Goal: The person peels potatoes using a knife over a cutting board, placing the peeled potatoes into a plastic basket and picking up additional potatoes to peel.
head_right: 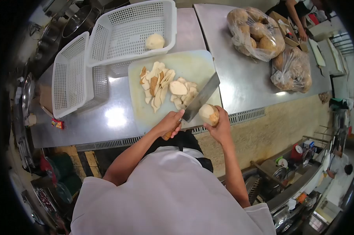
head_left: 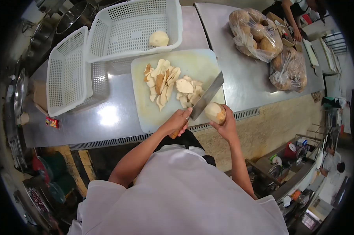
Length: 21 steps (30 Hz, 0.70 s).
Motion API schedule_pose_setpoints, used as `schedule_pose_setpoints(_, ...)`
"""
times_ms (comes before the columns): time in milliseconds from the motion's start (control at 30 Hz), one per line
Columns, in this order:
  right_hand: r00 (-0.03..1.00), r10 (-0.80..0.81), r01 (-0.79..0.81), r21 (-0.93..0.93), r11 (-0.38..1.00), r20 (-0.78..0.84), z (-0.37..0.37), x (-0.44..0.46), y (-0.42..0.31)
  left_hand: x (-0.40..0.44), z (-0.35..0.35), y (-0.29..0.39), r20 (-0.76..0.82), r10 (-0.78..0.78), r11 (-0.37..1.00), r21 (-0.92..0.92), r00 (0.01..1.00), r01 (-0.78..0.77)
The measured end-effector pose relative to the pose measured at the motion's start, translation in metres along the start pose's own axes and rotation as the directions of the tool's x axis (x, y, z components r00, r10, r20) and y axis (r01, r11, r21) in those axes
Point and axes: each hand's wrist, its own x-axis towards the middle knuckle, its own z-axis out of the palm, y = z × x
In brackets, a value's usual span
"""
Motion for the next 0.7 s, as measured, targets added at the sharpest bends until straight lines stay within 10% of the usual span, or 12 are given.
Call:
schedule_pose_setpoints(67,0.968,0.244,-0.246,0.422,0.872,0.061,-0.001,-0.003,0.008,0.001,-0.006,-0.004,0.003,0.011,0.997,-0.071,1.0,-0.011)
schedule_pose_setpoints(200,0.969,0.241,-0.231,0.513,0.827,0.048,-0.005,0.006,0.003,-0.046,-0.018,0.008,-0.075,-0.002,0.991,0.134,0.997,0.012)
schedule_pose_setpoints(267,0.996,0.085,-0.085,-0.001,0.996,0.002,-0.011,0.011,-0.022,-0.072,-0.015,0.017,-0.125,-0.011,0.965,0.259,0.992,0.043)
schedule_pose_setpoints(333,0.988,0.155,-0.155,-0.086,0.984,-0.01,-0.003,0.011,-0.036,-0.097,-0.01,0.023,-0.075,0.377,0.765,0.586,0.923,-0.265)
schedule_pose_setpoints(500,0.993,0.112,-0.115,-0.221,0.968,-0.027,0.014,0.009,-0.007,-0.16,0.008,0.059,-0.037,0.236,0.623,0.773,0.971,-0.122)
schedule_pose_setpoints(567,0.97,-0.231,0.24,-0.385,0.891,0.069,0.012,0.008,0.001,-0.155,0.013,0.061,-0.055,0.127,0.58,0.814,0.99,-0.029)
schedule_pose_setpoints(700,0.986,0.161,-0.167,-0.208,0.964,-0.045,0.014,0.004,-0.027,-0.047,0.02,0.023,-0.063,0.384,0.67,0.706,0.921,-0.231)
